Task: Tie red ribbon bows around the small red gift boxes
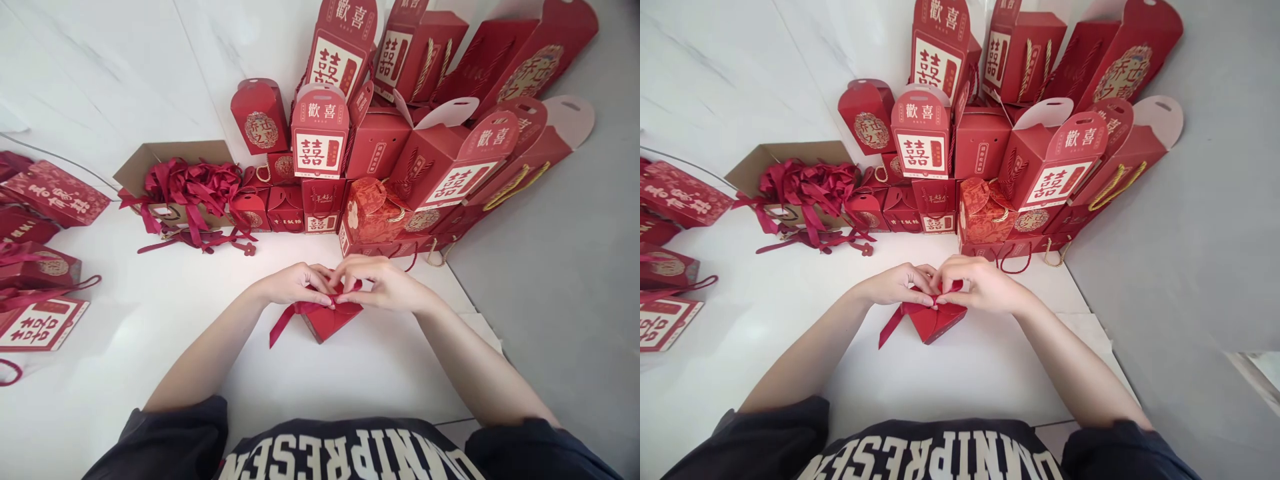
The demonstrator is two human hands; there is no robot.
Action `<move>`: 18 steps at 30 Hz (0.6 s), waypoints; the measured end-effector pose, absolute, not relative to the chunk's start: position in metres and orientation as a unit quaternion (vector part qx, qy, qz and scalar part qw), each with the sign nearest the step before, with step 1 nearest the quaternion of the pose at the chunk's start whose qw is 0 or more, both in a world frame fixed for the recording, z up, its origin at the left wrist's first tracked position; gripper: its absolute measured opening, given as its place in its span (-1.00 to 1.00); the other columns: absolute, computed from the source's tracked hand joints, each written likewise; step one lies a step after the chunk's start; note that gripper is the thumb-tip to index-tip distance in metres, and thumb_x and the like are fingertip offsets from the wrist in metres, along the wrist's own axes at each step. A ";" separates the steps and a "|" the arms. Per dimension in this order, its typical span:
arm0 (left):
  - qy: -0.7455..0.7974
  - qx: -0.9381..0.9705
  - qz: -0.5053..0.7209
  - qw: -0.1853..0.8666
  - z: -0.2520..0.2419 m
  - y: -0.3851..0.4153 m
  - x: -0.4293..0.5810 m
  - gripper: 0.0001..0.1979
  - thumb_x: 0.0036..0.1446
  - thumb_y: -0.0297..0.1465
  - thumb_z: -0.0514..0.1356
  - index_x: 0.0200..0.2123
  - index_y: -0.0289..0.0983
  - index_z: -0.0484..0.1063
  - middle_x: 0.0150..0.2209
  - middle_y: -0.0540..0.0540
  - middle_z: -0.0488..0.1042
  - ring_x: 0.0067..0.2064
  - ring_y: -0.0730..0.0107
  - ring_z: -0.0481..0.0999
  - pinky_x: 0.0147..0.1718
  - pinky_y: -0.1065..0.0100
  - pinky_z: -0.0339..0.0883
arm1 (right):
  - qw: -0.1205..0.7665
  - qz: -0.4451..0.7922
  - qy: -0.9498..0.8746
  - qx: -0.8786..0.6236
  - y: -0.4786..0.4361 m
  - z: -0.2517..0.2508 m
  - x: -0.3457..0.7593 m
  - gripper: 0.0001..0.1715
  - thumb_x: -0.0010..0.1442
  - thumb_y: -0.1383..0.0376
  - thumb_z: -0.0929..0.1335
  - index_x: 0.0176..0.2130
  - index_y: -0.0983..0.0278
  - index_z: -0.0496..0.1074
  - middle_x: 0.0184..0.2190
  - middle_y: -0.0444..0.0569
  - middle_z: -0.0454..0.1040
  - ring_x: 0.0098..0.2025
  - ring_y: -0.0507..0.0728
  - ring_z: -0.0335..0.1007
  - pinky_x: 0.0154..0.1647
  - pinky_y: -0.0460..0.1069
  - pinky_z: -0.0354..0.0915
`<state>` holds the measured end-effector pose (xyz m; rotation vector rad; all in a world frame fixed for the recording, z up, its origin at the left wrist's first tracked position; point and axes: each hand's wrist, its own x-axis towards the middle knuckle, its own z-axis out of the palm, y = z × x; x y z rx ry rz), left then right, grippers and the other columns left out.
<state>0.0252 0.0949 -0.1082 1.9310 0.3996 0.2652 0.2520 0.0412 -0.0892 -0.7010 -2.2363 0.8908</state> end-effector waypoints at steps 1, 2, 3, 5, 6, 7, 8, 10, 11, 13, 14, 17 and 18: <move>0.169 0.813 0.114 0.546 -0.111 0.096 0.025 -0.88 0.10 -0.40 0.29 -0.28 -0.19 0.64 -0.25 -0.12 0.62 0.09 0.27 0.43 0.11 0.26 0.30 | 0.323 0.318 -0.852 -0.263 0.033 -0.091 0.252 -0.87 0.21 0.31 0.40 -0.39 0.24 0.39 -0.24 -0.03 0.54 -0.19 0.09 0.46 -0.11 0.04 0.37; 0.167 0.811 0.114 0.550 -0.114 0.098 0.024 -0.88 0.10 -0.40 0.30 -0.29 -0.18 0.64 -0.28 -0.11 0.63 0.12 0.26 0.40 0.12 0.25 0.29 | 0.329 0.291 -0.859 -0.264 0.024 -0.093 0.251 -0.90 0.23 0.33 0.38 -0.36 0.24 0.40 -0.28 -0.03 0.55 -0.23 0.09 0.47 -0.14 0.03 0.38; 0.165 0.807 0.112 0.555 -0.116 0.099 0.023 -0.88 0.10 -0.40 0.30 -0.29 -0.17 0.64 -0.28 -0.11 0.64 0.14 0.25 0.38 0.13 0.23 0.28 | 0.332 0.258 -0.866 -0.269 0.016 -0.096 0.251 -0.93 0.25 0.35 0.36 -0.32 0.24 0.41 -0.29 -0.02 0.56 -0.26 0.09 0.47 -0.18 0.03 0.38; 0.162 0.801 0.106 0.566 -0.120 0.102 0.023 -0.88 0.09 -0.40 0.30 -0.28 -0.17 0.64 -0.26 -0.12 0.64 0.15 0.24 0.36 0.14 0.21 0.27 | 0.326 0.190 -0.883 -0.278 0.001 -0.102 0.249 -0.94 0.27 0.39 0.33 -0.26 0.25 0.42 -0.28 0.02 0.57 -0.25 0.11 0.48 -0.22 0.03 0.38; 0.163 0.798 0.104 0.570 -0.121 0.102 0.023 -0.88 0.08 -0.40 0.31 -0.28 -0.17 0.64 -0.24 -0.12 0.64 0.16 0.24 0.35 0.14 0.20 0.27 | 0.320 0.162 -0.890 -0.281 -0.005 -0.105 0.248 -0.92 0.28 0.41 0.31 -0.24 0.27 0.42 -0.26 0.04 0.57 -0.24 0.12 0.48 -0.23 0.03 0.38; 0.165 0.796 0.103 0.573 -0.121 0.103 0.023 -0.88 0.08 -0.39 0.31 -0.29 -0.18 0.64 -0.24 -0.13 0.64 0.16 0.23 0.35 0.14 0.19 0.26 | 0.314 0.140 -0.895 -0.283 -0.010 -0.108 0.247 -0.90 0.28 0.43 0.30 -0.22 0.28 0.42 -0.25 0.05 0.57 -0.22 0.13 0.48 -0.22 0.03 0.38; 0.167 0.795 0.102 0.574 -0.122 0.103 0.023 -0.89 0.07 -0.39 0.32 -0.30 -0.18 0.65 -0.24 -0.14 0.64 0.16 0.22 0.35 0.14 0.19 0.26 | 0.310 0.125 -0.898 -0.285 -0.014 -0.110 0.245 -0.89 0.28 0.44 0.30 -0.21 0.29 0.41 -0.25 0.06 0.57 -0.21 0.13 0.48 -0.22 0.03 0.38; 0.170 0.796 0.106 0.572 -0.122 0.102 0.024 -0.89 0.06 -0.38 0.32 -0.30 -0.18 0.65 -0.24 -0.14 0.64 0.15 0.21 0.36 0.14 0.18 0.26 | 0.319 0.107 -0.895 -0.292 -0.020 -0.116 0.242 -0.90 0.27 0.45 0.31 -0.22 0.30 0.41 -0.25 0.05 0.57 -0.21 0.12 0.48 -0.21 0.02 0.37; 0.171 0.797 0.110 0.569 -0.122 0.101 0.024 -0.89 0.06 -0.38 0.32 -0.31 -0.18 0.65 -0.24 -0.14 0.64 0.15 0.21 0.36 0.14 0.19 0.26 | 0.328 0.101 -0.892 -0.296 -0.021 -0.118 0.241 -0.92 0.27 0.45 0.32 -0.23 0.30 0.40 -0.26 0.04 0.57 -0.22 0.12 0.48 -0.21 0.02 0.36; 0.174 0.800 0.121 0.561 -0.121 0.098 0.025 -0.89 0.06 -0.38 0.32 -0.31 -0.19 0.64 -0.24 -0.14 0.64 0.14 0.22 0.37 0.13 0.20 0.26 | 0.342 0.095 -0.883 -0.308 -0.023 -0.121 0.238 -0.94 0.26 0.43 0.33 -0.25 0.29 0.40 -0.28 0.01 0.57 -0.23 0.11 0.47 -0.21 0.02 0.34; 0.177 0.802 0.128 0.556 -0.121 0.096 0.025 -0.90 0.05 -0.39 0.32 -0.32 -0.20 0.64 -0.24 -0.13 0.64 0.14 0.23 0.37 0.13 0.20 0.26 | 0.343 0.097 -0.880 -0.315 -0.023 -0.122 0.237 -0.95 0.25 0.42 0.34 -0.26 0.28 0.39 -0.30 -0.01 0.56 -0.23 0.11 0.47 -0.21 0.03 0.33; 0.181 0.819 0.147 0.524 -0.117 0.088 0.027 -0.91 0.06 -0.41 0.30 -0.35 -0.21 0.63 -0.26 -0.12 0.64 0.13 0.24 0.38 0.11 0.23 0.28 | 0.339 0.151 -0.863 -0.344 -0.018 -0.121 0.236 -0.93 0.22 0.33 0.39 -0.30 0.25 0.38 -0.34 -0.05 0.53 -0.22 0.12 0.43 -0.19 0.04 0.31; 0.180 0.832 0.155 0.502 -0.115 0.085 0.027 -0.92 0.06 -0.42 0.30 -0.36 -0.22 0.62 -0.28 -0.11 0.63 0.11 0.24 0.40 0.11 0.23 0.29 | 0.352 0.179 -0.846 -0.358 -0.014 -0.120 0.237 -0.90 0.21 0.30 0.40 -0.30 0.25 0.37 -0.35 -0.05 0.51 -0.22 0.12 0.41 -0.17 0.04 0.31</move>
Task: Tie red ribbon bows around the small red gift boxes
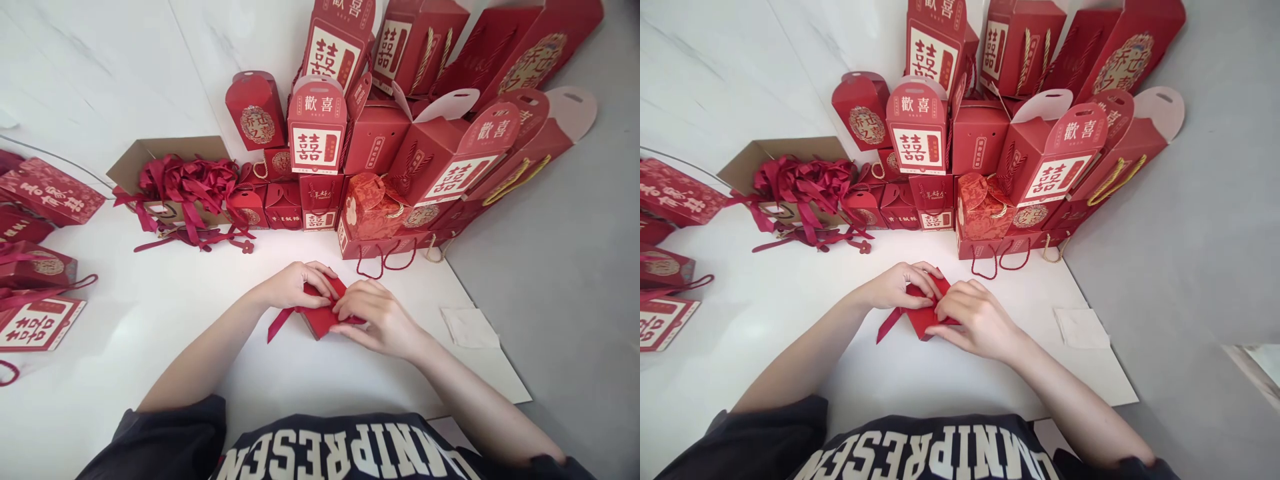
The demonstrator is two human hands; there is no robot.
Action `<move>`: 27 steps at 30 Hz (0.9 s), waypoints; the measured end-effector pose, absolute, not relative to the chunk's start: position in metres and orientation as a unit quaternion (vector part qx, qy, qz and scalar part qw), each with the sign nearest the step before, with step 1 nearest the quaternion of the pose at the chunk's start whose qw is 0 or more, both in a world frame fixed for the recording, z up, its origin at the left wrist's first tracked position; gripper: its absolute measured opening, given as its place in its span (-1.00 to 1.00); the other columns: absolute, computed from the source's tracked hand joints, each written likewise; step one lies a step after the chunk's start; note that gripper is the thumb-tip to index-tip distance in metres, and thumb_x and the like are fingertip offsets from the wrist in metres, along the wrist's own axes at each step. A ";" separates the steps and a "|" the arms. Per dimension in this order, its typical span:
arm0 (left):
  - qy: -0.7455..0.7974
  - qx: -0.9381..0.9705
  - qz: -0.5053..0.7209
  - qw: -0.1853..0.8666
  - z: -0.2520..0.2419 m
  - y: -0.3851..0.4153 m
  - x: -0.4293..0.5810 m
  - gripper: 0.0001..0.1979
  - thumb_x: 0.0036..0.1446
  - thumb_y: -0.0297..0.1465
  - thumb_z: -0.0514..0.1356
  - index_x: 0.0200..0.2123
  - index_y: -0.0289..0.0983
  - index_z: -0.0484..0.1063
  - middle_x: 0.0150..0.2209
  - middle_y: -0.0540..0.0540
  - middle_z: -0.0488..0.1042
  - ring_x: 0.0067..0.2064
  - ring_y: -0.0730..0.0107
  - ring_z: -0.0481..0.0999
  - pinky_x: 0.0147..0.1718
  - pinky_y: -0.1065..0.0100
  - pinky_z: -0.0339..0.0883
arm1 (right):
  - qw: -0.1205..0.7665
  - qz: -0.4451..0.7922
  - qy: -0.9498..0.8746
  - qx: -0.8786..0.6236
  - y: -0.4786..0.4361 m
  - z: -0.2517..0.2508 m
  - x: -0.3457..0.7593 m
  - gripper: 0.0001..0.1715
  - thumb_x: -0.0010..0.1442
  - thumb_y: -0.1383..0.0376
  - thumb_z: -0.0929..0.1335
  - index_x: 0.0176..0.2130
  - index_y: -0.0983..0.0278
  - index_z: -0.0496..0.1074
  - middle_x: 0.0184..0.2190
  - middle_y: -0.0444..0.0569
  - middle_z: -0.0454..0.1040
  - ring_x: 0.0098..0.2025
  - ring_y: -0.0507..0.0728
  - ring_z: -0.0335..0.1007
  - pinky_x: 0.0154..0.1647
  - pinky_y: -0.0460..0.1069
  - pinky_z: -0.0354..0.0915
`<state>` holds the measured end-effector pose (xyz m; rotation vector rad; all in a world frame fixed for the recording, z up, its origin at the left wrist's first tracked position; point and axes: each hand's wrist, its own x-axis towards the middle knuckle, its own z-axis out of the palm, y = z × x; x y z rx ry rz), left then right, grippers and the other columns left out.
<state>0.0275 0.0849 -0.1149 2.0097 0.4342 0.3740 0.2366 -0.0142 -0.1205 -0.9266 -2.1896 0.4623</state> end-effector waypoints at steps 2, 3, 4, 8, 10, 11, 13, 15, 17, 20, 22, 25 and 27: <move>0.182 0.861 0.171 0.442 -0.108 0.078 0.029 -0.93 0.05 -0.44 0.29 -0.38 -0.22 0.61 -0.28 -0.10 0.62 0.03 0.24 0.45 0.11 0.22 0.28 | 0.395 0.236 -0.799 -0.388 -0.003 -0.121 0.238 -0.91 0.26 0.27 0.35 -0.26 0.24 0.35 -0.29 -0.02 0.48 -0.18 0.12 0.40 -0.11 0.05 0.32; 0.188 0.876 0.178 0.407 -0.105 0.074 0.029 -0.93 0.04 -0.44 0.29 -0.39 -0.21 0.60 -0.25 -0.09 0.61 0.00 0.25 0.46 0.11 0.22 0.28 | 0.414 0.267 -0.775 -0.397 0.003 -0.121 0.239 -0.92 0.29 0.27 0.32 -0.22 0.24 0.34 -0.23 0.00 0.48 -0.13 0.12 0.41 -0.07 0.05 0.32; 0.197 0.887 0.185 0.373 -0.101 0.070 0.030 -0.93 0.02 -0.45 0.29 -0.40 -0.22 0.60 -0.21 -0.09 0.59 -0.03 0.26 0.47 0.08 0.23 0.30 | 0.421 0.299 -0.758 -0.400 0.010 -0.122 0.239 -0.90 0.33 0.27 0.28 -0.15 0.23 0.33 -0.16 0.02 0.47 -0.07 0.12 0.40 -0.02 0.05 0.32; 0.227 0.917 0.203 0.259 -0.092 0.054 0.028 -0.91 0.05 -0.47 0.26 -0.37 -0.22 0.58 -0.14 -0.09 0.49 -0.12 0.35 0.50 -0.13 0.38 0.41 | 0.368 0.365 -0.772 -0.369 0.028 -0.124 0.241 -0.73 0.35 0.28 0.24 0.05 0.19 0.28 -0.02 0.02 0.46 0.03 0.12 0.39 0.07 0.08 0.29; 0.237 0.931 0.211 0.181 -0.093 0.049 0.025 -0.89 0.10 -0.47 0.21 -0.34 -0.23 0.56 -0.17 -0.07 0.48 -0.23 0.43 0.52 -0.23 0.42 0.42 | 0.346 0.322 -0.807 -0.354 0.031 -0.125 0.241 -0.77 0.33 0.30 0.26 -0.01 0.20 0.37 -0.08 0.01 0.49 -0.02 0.14 0.38 0.05 0.10 0.29; 0.240 0.937 0.216 0.132 -0.095 0.047 0.023 -0.88 0.13 -0.47 0.18 -0.32 -0.24 0.55 -0.18 -0.06 0.49 -0.28 0.46 0.52 -0.27 0.42 0.42 | 0.340 0.296 -0.822 -0.348 0.031 -0.125 0.241 -0.80 0.32 0.31 0.27 -0.07 0.20 0.42 -0.12 0.01 0.49 -0.05 0.15 0.37 0.03 0.10 0.28; 0.233 0.942 0.236 0.042 -0.102 0.046 0.020 -0.86 0.18 -0.47 0.15 -0.29 -0.26 0.53 -0.22 -0.04 0.51 -0.34 0.49 0.52 -0.34 0.44 0.42 | 0.339 0.258 -0.836 -0.345 0.031 -0.126 0.241 -0.82 0.31 0.32 0.29 -0.15 0.19 0.49 -0.18 0.00 0.49 -0.10 0.15 0.36 0.00 0.11 0.28; 0.214 0.938 0.274 -0.014 -0.112 0.047 0.018 -0.87 0.19 -0.48 0.15 -0.26 -0.26 0.50 -0.27 -0.01 0.53 -0.36 0.51 0.53 -0.36 0.46 0.42 | 0.348 0.243 -0.831 -0.360 0.030 -0.128 0.241 -0.81 0.30 0.31 0.31 -0.16 0.16 0.53 -0.20 -0.01 0.50 -0.12 0.14 0.36 -0.03 0.10 0.27; 0.197 0.928 0.313 -0.034 -0.121 0.050 0.016 -0.90 0.18 -0.47 0.18 -0.24 -0.25 0.49 -0.30 0.00 0.54 -0.35 0.53 0.53 -0.36 0.48 0.43 | 0.355 0.237 -0.823 -0.375 0.030 -0.129 0.241 -0.83 0.28 0.29 0.34 -0.18 0.14 0.55 -0.21 -0.03 0.51 -0.14 0.14 0.37 -0.04 0.11 0.26; 0.186 0.917 0.350 -0.033 -0.131 0.053 0.015 -0.90 0.15 -0.47 0.22 -0.23 -0.25 0.46 -0.31 0.01 0.55 -0.36 0.54 0.54 -0.34 0.50 0.45 | 0.359 0.231 -0.822 -0.378 0.031 -0.130 0.240 -0.87 0.25 0.29 0.37 -0.22 0.15 0.57 -0.23 -0.05 0.55 -0.14 0.13 0.37 -0.04 0.11 0.24; 0.185 0.913 0.364 -0.019 -0.133 0.054 0.015 -0.90 0.14 -0.48 0.23 -0.24 -0.25 0.45 -0.32 0.02 0.55 -0.36 0.55 0.54 -0.35 0.51 0.46 | 0.361 0.225 -0.824 -0.374 0.031 -0.130 0.239 -0.88 0.24 0.30 0.38 -0.24 0.16 0.56 -0.24 -0.06 0.56 -0.14 0.13 0.38 -0.04 0.11 0.24; 0.191 0.910 0.369 0.002 -0.133 0.054 0.016 -0.92 0.14 -0.49 0.22 -0.26 -0.24 0.46 -0.34 0.02 0.55 -0.36 0.56 0.54 -0.35 0.51 0.46 | 0.375 0.199 -0.823 -0.378 0.030 -0.132 0.237 -0.90 0.22 0.31 0.38 -0.27 0.18 0.54 -0.26 -0.06 0.57 -0.16 0.14 0.40 -0.03 0.13 0.23; 0.194 0.909 0.370 0.008 -0.133 0.054 0.017 -0.92 0.13 -0.49 0.22 -0.27 -0.23 0.46 -0.34 0.02 0.55 -0.36 0.55 0.54 -0.36 0.51 0.47 | 0.386 0.164 -0.826 -0.377 0.028 -0.133 0.235 -0.92 0.21 0.32 0.38 -0.29 0.17 0.52 -0.27 -0.07 0.57 -0.18 0.14 0.41 0.03 0.17 0.21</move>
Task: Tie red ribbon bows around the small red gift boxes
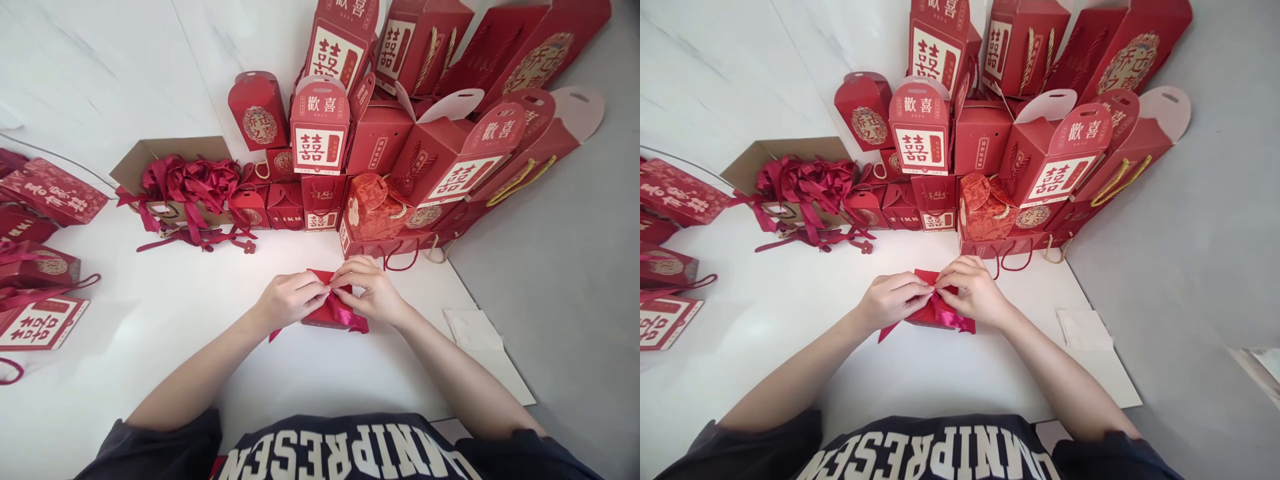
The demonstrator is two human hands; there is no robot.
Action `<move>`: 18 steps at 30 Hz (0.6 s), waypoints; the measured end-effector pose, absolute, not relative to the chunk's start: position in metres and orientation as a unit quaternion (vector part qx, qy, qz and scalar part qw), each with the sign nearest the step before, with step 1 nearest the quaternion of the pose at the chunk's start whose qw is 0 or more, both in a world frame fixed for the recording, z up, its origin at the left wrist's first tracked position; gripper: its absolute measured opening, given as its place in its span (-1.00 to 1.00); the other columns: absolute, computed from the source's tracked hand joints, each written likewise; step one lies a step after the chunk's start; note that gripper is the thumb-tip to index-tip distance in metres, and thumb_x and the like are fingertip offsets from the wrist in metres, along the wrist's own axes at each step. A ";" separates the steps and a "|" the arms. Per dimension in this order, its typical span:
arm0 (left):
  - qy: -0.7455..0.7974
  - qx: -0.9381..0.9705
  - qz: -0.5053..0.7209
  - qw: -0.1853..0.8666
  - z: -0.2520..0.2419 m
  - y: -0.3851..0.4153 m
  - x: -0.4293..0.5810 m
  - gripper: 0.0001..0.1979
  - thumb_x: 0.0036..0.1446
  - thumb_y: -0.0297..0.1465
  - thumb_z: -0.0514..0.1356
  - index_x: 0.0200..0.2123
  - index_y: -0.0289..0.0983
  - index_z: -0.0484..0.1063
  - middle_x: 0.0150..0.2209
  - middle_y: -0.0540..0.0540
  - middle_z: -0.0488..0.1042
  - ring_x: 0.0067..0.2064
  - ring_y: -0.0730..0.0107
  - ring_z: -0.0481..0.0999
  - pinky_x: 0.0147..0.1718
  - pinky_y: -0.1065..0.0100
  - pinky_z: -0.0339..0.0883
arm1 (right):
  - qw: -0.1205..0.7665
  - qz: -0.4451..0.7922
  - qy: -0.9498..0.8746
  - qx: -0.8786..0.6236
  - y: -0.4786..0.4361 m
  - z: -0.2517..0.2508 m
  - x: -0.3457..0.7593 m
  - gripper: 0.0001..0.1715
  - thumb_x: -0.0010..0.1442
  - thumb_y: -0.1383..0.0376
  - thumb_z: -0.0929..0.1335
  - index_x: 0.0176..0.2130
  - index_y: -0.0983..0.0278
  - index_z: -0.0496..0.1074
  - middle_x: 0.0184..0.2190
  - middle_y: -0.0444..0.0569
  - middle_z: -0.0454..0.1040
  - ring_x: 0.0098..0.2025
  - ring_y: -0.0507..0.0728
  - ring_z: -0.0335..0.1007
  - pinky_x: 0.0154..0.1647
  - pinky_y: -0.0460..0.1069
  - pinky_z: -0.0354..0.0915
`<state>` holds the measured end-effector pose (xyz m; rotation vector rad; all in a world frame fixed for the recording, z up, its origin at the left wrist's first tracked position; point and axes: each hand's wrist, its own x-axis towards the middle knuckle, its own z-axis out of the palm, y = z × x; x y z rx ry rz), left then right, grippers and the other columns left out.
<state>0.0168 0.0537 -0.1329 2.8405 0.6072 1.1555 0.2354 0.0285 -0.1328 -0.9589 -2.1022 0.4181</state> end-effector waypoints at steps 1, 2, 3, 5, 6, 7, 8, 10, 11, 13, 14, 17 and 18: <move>0.195 0.908 0.371 0.008 -0.133 0.054 0.017 -0.92 0.13 -0.49 0.22 -0.28 -0.24 0.46 -0.34 0.02 0.55 -0.37 0.55 0.54 -0.37 0.51 0.47 | 0.391 0.143 -0.829 -0.375 0.028 -0.133 0.235 -0.92 0.20 0.32 0.38 -0.29 0.17 0.51 -0.28 -0.07 0.57 -0.18 0.14 0.41 0.07 0.18 0.19; 0.196 0.907 0.373 0.007 -0.133 0.053 0.017 -0.92 0.12 -0.50 0.23 -0.28 -0.24 0.46 -0.34 0.02 0.55 -0.37 0.55 0.54 -0.37 0.51 0.46 | 0.392 0.122 -0.832 -0.373 0.027 -0.133 0.235 -0.92 0.19 0.33 0.37 -0.28 0.16 0.50 -0.28 -0.08 0.56 -0.19 0.13 0.41 0.11 0.19 0.16; 0.197 0.907 0.373 0.006 -0.134 0.053 0.017 -0.91 0.12 -0.50 0.23 -0.28 -0.24 0.46 -0.34 0.02 0.54 -0.37 0.55 0.54 -0.37 0.51 0.46 | 0.391 0.104 -0.836 -0.372 0.026 -0.132 0.234 -0.91 0.19 0.35 0.36 -0.28 0.16 0.49 -0.28 -0.09 0.56 -0.19 0.13 0.41 0.15 0.20 0.13; 0.197 0.907 0.371 0.004 -0.134 0.053 0.016 -0.91 0.12 -0.50 0.22 -0.27 -0.24 0.46 -0.34 0.03 0.54 -0.37 0.55 0.54 -0.36 0.51 0.46 | 0.379 0.095 -0.840 -0.376 0.024 -0.129 0.234 -0.88 0.20 0.36 0.34 -0.24 0.16 0.47 -0.26 -0.09 0.56 -0.17 0.13 0.42 0.19 0.22 0.10; 0.197 0.908 0.370 0.003 -0.135 0.054 0.016 -0.91 0.13 -0.50 0.22 -0.27 -0.23 0.46 -0.34 0.03 0.54 -0.36 0.55 0.55 -0.36 0.51 0.46 | 0.372 0.104 -0.841 -0.378 0.024 -0.128 0.233 -0.86 0.20 0.36 0.33 -0.22 0.16 0.46 -0.23 -0.07 0.56 -0.14 0.14 0.42 0.20 0.22 0.10; 0.197 0.909 0.368 0.001 -0.135 0.054 0.016 -0.90 0.13 -0.49 0.22 -0.26 -0.23 0.46 -0.33 0.03 0.55 -0.35 0.55 0.55 -0.35 0.51 0.46 | 0.364 0.121 -0.842 -0.379 0.023 -0.128 0.233 -0.84 0.20 0.36 0.33 -0.19 0.17 0.45 -0.18 -0.05 0.55 -0.11 0.15 0.41 0.20 0.22 0.11; 0.195 0.910 0.367 -0.003 -0.135 0.054 0.016 -0.90 0.13 -0.49 0.22 -0.26 -0.22 0.46 -0.33 0.03 0.55 -0.35 0.55 0.55 -0.35 0.50 0.46 | 0.358 0.140 -0.842 -0.379 0.023 -0.127 0.233 -0.83 0.21 0.36 0.32 -0.17 0.17 0.44 -0.13 -0.04 0.55 -0.07 0.16 0.41 0.20 0.23 0.12; 0.192 0.910 0.367 -0.010 -0.135 0.054 0.016 -0.91 0.14 -0.48 0.22 -0.26 -0.22 0.46 -0.32 0.03 0.55 -0.35 0.55 0.56 -0.35 0.50 0.46 | 0.354 0.164 -0.841 -0.376 0.024 -0.128 0.232 -0.83 0.21 0.35 0.32 -0.18 0.17 0.44 -0.07 -0.04 0.53 -0.01 0.17 0.41 0.22 0.25 0.10; 0.192 0.911 0.366 -0.012 -0.134 0.054 0.016 -0.91 0.14 -0.48 0.21 -0.26 -0.22 0.45 -0.33 0.03 0.56 -0.35 0.55 0.56 -0.35 0.50 0.46 | 0.357 0.162 -0.840 -0.375 0.024 -0.129 0.232 -0.85 0.20 0.35 0.32 -0.21 0.16 0.45 -0.08 -0.05 0.54 0.00 0.17 0.41 0.24 0.26 0.07; 0.195 0.911 0.364 -0.012 -0.134 0.054 0.016 -0.92 0.15 -0.48 0.21 -0.26 -0.22 0.45 -0.33 0.03 0.55 -0.35 0.55 0.56 -0.35 0.50 0.45 | 0.369 0.140 -0.838 -0.376 0.023 -0.130 0.232 -0.88 0.19 0.36 0.32 -0.26 0.16 0.44 -0.12 -0.08 0.57 0.00 0.17 0.42 0.29 0.28 0.00; 0.197 0.911 0.362 -0.009 -0.134 0.054 0.015 -0.92 0.14 -0.48 0.21 -0.26 -0.22 0.45 -0.33 0.03 0.55 -0.35 0.55 0.56 -0.35 0.50 0.45 | 0.377 0.126 -0.836 -0.380 0.023 -0.130 0.233 -0.88 0.19 0.36 0.33 -0.27 0.16 0.44 -0.15 -0.09 0.57 -0.01 0.17 0.42 0.31 0.28 -0.03; 0.198 0.914 0.355 -0.002 -0.134 0.054 0.015 -0.91 0.13 -0.49 0.22 -0.27 -0.23 0.45 -0.33 0.03 0.55 -0.36 0.55 0.55 -0.36 0.51 0.45 | 0.388 0.116 -0.821 -0.403 0.020 -0.127 0.233 -0.87 0.17 0.38 0.32 -0.25 0.17 0.42 -0.13 -0.06 0.55 0.00 0.17 0.41 0.30 0.27 -0.01; 0.196 0.914 0.356 -0.003 -0.134 0.054 0.015 -0.91 0.13 -0.49 0.22 -0.27 -0.23 0.45 -0.34 0.03 0.55 -0.36 0.56 0.55 -0.37 0.51 0.45 | 0.385 0.125 -0.817 -0.410 0.019 -0.126 0.232 -0.86 0.17 0.37 0.33 -0.23 0.17 0.42 -0.08 -0.03 0.53 0.01 0.18 0.40 0.29 0.27 0.03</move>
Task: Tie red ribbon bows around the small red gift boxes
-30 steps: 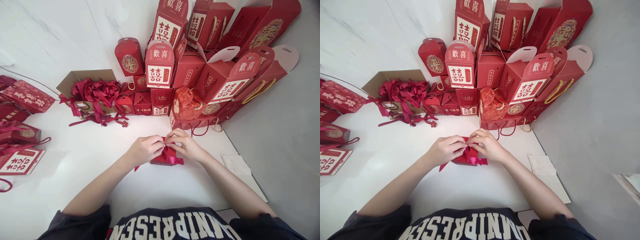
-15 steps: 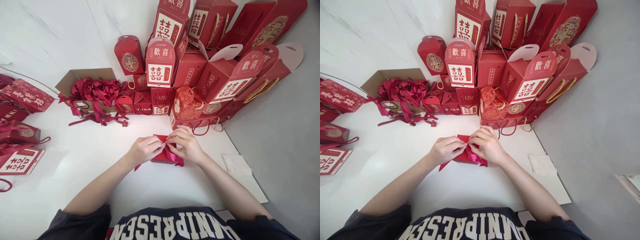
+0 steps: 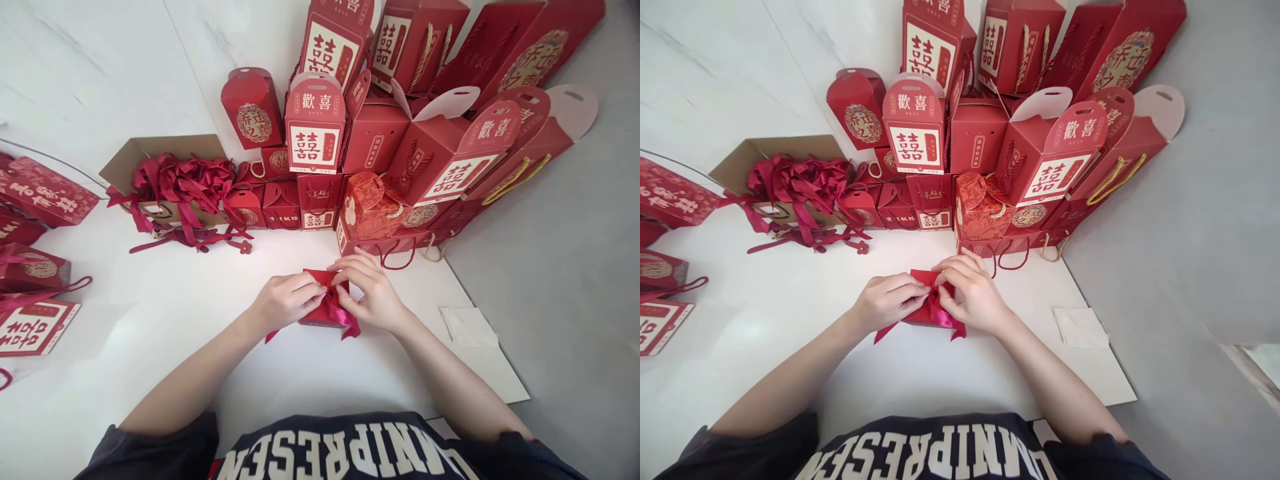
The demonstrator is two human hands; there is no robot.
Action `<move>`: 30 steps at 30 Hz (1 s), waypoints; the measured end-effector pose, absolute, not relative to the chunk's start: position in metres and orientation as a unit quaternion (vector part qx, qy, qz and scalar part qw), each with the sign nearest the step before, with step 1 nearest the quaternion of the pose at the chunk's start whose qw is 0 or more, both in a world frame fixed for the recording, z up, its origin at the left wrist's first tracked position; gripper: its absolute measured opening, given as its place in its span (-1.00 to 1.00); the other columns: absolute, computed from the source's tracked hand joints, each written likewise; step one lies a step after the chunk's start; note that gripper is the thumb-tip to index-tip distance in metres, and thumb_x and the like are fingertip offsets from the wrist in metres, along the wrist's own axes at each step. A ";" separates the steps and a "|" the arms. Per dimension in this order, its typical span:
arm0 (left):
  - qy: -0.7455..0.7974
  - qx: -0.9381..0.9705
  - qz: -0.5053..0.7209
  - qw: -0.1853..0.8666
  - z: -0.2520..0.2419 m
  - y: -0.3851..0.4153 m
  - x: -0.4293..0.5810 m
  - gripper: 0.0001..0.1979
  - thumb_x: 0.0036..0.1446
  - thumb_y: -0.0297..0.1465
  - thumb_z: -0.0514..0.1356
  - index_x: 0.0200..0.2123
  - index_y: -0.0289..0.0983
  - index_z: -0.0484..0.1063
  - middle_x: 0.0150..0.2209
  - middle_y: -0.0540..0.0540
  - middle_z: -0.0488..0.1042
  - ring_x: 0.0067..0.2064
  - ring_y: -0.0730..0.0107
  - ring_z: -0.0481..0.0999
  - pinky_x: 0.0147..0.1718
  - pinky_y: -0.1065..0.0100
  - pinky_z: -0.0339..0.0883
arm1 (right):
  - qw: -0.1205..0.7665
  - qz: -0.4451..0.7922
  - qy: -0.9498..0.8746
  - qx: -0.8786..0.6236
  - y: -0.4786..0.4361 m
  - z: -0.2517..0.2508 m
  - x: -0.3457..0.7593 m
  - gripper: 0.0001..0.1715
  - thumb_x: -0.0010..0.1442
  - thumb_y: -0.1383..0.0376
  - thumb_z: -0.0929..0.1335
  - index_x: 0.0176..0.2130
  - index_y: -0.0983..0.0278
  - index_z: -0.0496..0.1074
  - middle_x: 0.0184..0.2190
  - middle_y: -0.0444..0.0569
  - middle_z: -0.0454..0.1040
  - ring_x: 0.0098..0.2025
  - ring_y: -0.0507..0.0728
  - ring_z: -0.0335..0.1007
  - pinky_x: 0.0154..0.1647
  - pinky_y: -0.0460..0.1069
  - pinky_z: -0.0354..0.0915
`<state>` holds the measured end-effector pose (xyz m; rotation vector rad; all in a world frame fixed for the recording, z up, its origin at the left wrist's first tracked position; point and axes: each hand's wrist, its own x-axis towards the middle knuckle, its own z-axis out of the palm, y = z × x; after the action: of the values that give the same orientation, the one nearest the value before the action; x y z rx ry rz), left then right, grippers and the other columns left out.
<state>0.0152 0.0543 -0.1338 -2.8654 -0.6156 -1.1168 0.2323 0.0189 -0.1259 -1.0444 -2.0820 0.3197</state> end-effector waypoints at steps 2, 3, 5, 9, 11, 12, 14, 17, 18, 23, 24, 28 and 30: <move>-0.195 -0.913 -0.358 0.007 -0.133 0.054 0.015 -0.92 0.14 -0.49 0.22 -0.27 -0.23 0.45 -0.34 0.04 0.55 -0.37 0.56 0.55 -0.37 0.51 0.44 | 0.376 0.148 -0.816 -0.413 0.018 -0.125 0.231 -0.86 0.17 0.35 0.32 -0.22 0.17 0.42 -0.01 0.00 0.50 0.04 0.20 0.37 0.25 0.26 0.09; -0.195 -0.912 -0.360 0.009 -0.133 0.054 0.016 -0.92 0.14 -0.48 0.21 -0.27 -0.23 0.45 -0.34 0.04 0.55 -0.37 0.56 0.55 -0.37 0.52 0.45 | 0.372 0.156 -0.819 -0.409 0.018 -0.125 0.231 -0.87 0.18 0.35 0.32 -0.23 0.17 0.42 0.00 -0.01 0.50 0.05 0.20 0.37 0.24 0.26 0.10; -0.198 -0.912 -0.358 0.009 -0.132 0.054 0.016 -0.93 0.15 -0.48 0.21 -0.28 -0.22 0.45 -0.35 0.04 0.55 -0.37 0.56 0.55 -0.37 0.52 0.45 | 0.380 0.155 -0.819 -0.400 0.019 -0.127 0.231 -0.89 0.18 0.35 0.32 -0.25 0.17 0.42 -0.05 -0.03 0.53 0.03 0.20 0.39 0.25 0.28 0.09; -0.202 -0.911 -0.359 0.000 -0.131 0.053 0.016 -0.94 0.15 -0.47 0.20 -0.29 -0.22 0.46 -0.36 0.03 0.55 -0.38 0.57 0.55 -0.40 0.52 0.44 | 0.415 0.133 -0.794 -0.423 0.020 -0.126 0.235 -0.89 0.18 0.36 0.32 -0.26 0.16 0.42 -0.07 -0.02 0.53 0.03 0.21 0.40 0.26 0.29 0.07; -0.200 -0.912 -0.359 0.000 -0.131 0.053 0.016 -0.94 0.15 -0.47 0.22 -0.28 -0.23 0.46 -0.36 0.04 0.55 -0.39 0.57 0.54 -0.41 0.52 0.44 | 0.400 0.145 -0.797 -0.428 0.020 -0.125 0.236 -0.88 0.19 0.35 0.33 -0.23 0.16 0.43 0.01 0.01 0.49 0.07 0.22 0.37 0.24 0.29 0.10; -0.200 -0.912 -0.358 0.003 -0.131 0.053 0.016 -0.94 0.14 -0.48 0.22 -0.28 -0.23 0.46 -0.36 0.04 0.56 -0.40 0.56 0.54 -0.41 0.51 0.43 | 0.387 0.158 -0.804 -0.423 0.020 -0.125 0.236 -0.87 0.19 0.34 0.33 -0.22 0.16 0.44 0.04 0.01 0.47 0.09 0.23 0.35 0.23 0.28 0.12; -0.198 -0.914 -0.353 0.005 -0.131 0.053 0.016 -0.92 0.13 -0.48 0.24 -0.28 -0.24 0.45 -0.35 0.03 0.56 -0.38 0.55 0.55 -0.39 0.50 0.44 | 0.372 0.179 -0.815 -0.406 0.020 -0.126 0.235 -0.88 0.19 0.34 0.34 -0.23 0.17 0.45 0.03 0.00 0.49 0.10 0.22 0.35 0.21 0.26 0.15; -0.199 -0.915 -0.350 0.000 -0.131 0.053 0.016 -0.92 0.13 -0.48 0.23 -0.27 -0.23 0.45 -0.33 0.02 0.56 -0.34 0.54 0.56 -0.35 0.50 0.45 | 0.386 0.161 -0.819 -0.393 0.019 -0.130 0.232 -0.91 0.19 0.35 0.34 -0.29 0.17 0.45 -0.09 -0.05 0.56 0.07 0.20 0.39 0.25 0.27 0.10; -0.201 -0.915 -0.349 -0.003 -0.131 0.053 0.016 -0.93 0.14 -0.48 0.23 -0.27 -0.23 0.45 -0.33 0.02 0.56 -0.34 0.54 0.56 -0.34 0.50 0.45 | 0.393 0.144 -0.818 -0.394 0.019 -0.131 0.232 -0.92 0.19 0.35 0.34 -0.29 0.16 0.44 -0.12 -0.07 0.58 0.06 0.20 0.40 0.27 0.29 0.06; -0.202 -0.913 -0.354 -0.004 -0.131 0.053 0.016 -0.94 0.14 -0.49 0.23 -0.30 -0.24 0.45 -0.36 0.02 0.54 -0.37 0.56 0.54 -0.38 0.52 0.43 | 0.389 0.142 -0.810 -0.416 0.017 -0.129 0.232 -0.89 0.17 0.36 0.34 -0.25 0.18 0.42 -0.01 -0.01 0.51 0.07 0.21 0.37 0.25 0.27 0.10; -0.201 -0.913 -0.355 -0.003 -0.131 0.053 0.016 -0.95 0.14 -0.48 0.23 -0.30 -0.24 0.46 -0.36 0.02 0.54 -0.38 0.55 0.53 -0.39 0.51 0.42 | 0.382 0.157 -0.810 -0.416 0.017 -0.128 0.231 -0.89 0.17 0.36 0.34 -0.25 0.18 0.42 0.02 0.01 0.49 0.08 0.21 0.36 0.22 0.26 0.14; -0.202 -0.914 -0.351 -0.008 -0.131 0.053 0.017 -0.94 0.15 -0.48 0.21 -0.28 -0.24 0.46 -0.35 0.02 0.54 -0.37 0.55 0.54 -0.38 0.50 0.42 | 0.390 0.163 -0.813 -0.401 0.019 -0.128 0.232 -0.92 0.15 0.38 0.36 -0.31 0.19 0.40 -0.04 -0.03 0.53 0.06 0.19 0.38 0.23 0.23 0.15; -0.203 -0.914 -0.351 -0.012 -0.131 0.053 0.017 -0.95 0.16 -0.48 0.21 -0.29 -0.24 0.46 -0.35 0.02 0.54 -0.36 0.55 0.54 -0.39 0.51 0.42 | 0.412 0.130 -0.805 -0.406 0.019 -0.127 0.233 -0.92 0.13 0.38 0.36 -0.33 0.19 0.39 -0.09 -0.05 0.55 0.04 0.18 0.40 0.27 0.25 0.08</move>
<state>0.0165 0.0534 -0.1310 -2.8935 -0.6425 -1.1122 0.2328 0.0192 -0.1269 -1.0212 -2.0262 0.3270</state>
